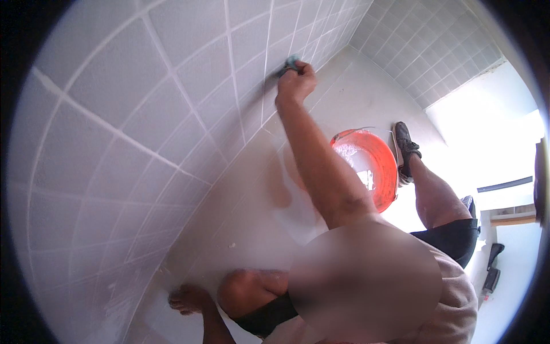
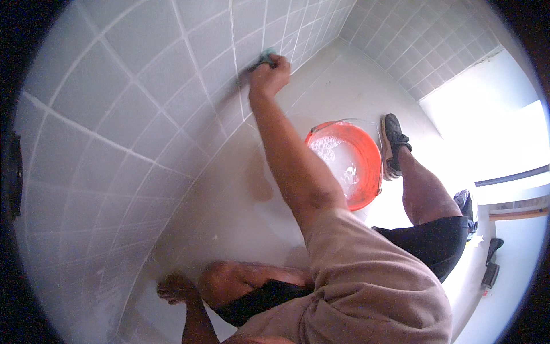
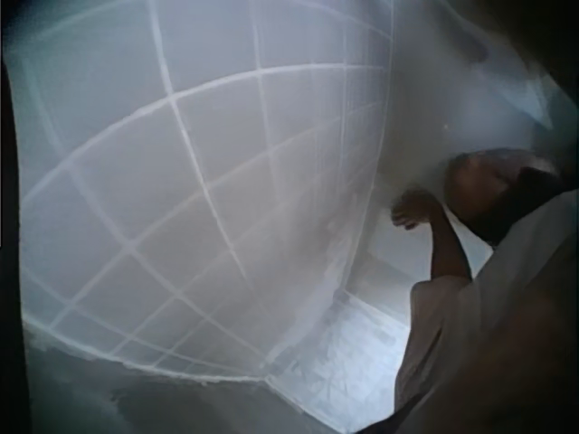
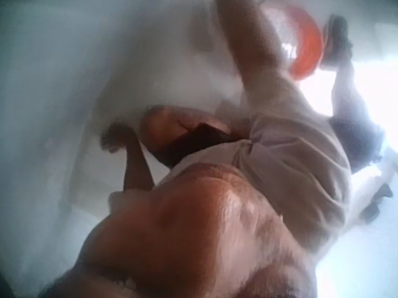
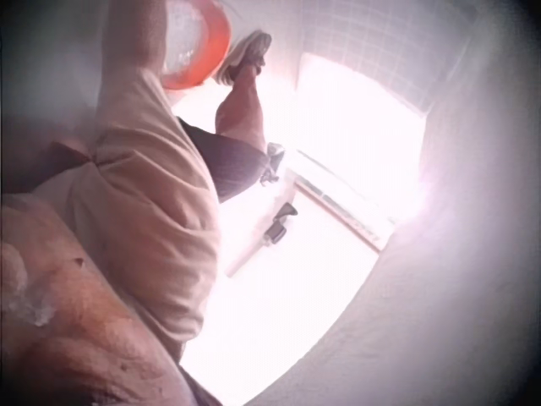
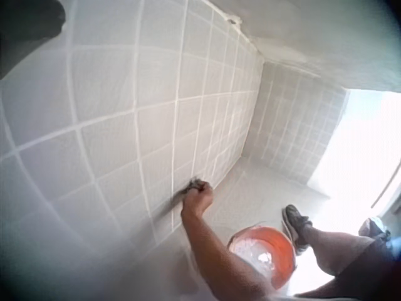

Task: The person wipes a tiled wall with a small sponge and rinses the sponge in a red bucket of water while crouched on the floor.

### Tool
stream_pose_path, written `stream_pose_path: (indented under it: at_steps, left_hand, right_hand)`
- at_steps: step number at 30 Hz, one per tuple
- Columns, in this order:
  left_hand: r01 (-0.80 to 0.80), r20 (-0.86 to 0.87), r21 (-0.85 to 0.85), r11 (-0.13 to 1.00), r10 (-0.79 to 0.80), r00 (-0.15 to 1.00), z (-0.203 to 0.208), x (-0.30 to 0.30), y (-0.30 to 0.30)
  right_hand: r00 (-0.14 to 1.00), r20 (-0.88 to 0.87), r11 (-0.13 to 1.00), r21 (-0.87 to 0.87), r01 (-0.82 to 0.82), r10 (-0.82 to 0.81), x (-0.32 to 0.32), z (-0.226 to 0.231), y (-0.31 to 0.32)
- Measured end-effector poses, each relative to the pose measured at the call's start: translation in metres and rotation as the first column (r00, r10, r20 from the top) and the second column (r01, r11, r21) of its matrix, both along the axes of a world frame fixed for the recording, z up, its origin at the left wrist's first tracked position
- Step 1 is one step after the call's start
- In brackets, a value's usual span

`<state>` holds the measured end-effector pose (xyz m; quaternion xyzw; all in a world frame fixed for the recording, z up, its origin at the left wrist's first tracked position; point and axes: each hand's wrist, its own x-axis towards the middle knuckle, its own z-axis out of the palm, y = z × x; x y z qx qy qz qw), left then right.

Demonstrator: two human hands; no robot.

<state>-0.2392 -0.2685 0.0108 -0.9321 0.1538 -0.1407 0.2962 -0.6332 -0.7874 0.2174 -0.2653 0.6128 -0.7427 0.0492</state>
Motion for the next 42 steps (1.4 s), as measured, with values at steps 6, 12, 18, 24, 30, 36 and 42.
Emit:
stream_pose_path:
  at_steps: [6,12,18,24,30,36,42]
  left_hand:
    - [0.005,-0.098,-0.208,0.978,-0.026,0.995,0.027,-0.049,-0.014]
    - [-0.063,-0.168,-0.160,0.985,0.036,0.985,-0.008,-0.012,0.014]
    - [0.170,-0.064,-0.778,0.605,-0.345,0.936,0.020,-0.026,0.019]
    - [0.212,0.011,-0.911,0.354,-0.493,0.870,0.025,0.019,0.202]
    - [0.068,-0.168,-0.661,0.747,-0.235,0.957,0.019,0.056,0.356]
    - [0.202,-0.162,-0.448,0.871,-0.301,0.940,0.011,0.067,0.386]
    - [0.049,-0.295,-0.456,0.888,-0.203,0.934,0.046,0.050,0.344]
  right_hand:
    - [0.635,0.132,0.613,0.172,-0.771,0.761,0.033,0.039,0.171]
    - [0.692,-0.411,0.723,0.651,-0.233,0.593,-0.092,0.052,0.231]
    - [0.683,0.182,0.252,0.838,-0.484,0.707,-0.155,-0.016,0.246]
    - [0.641,0.006,0.297,0.882,-0.365,0.768,-0.106,-0.034,0.254]
    - [0.412,-0.155,0.261,0.941,-0.214,0.898,-0.138,-0.034,0.252]
    - [0.363,-0.113,0.240,0.914,-0.327,0.925,-0.116,-0.044,0.278]
    - [0.414,0.088,0.106,0.900,-0.423,0.906,-0.068,-0.058,0.292]
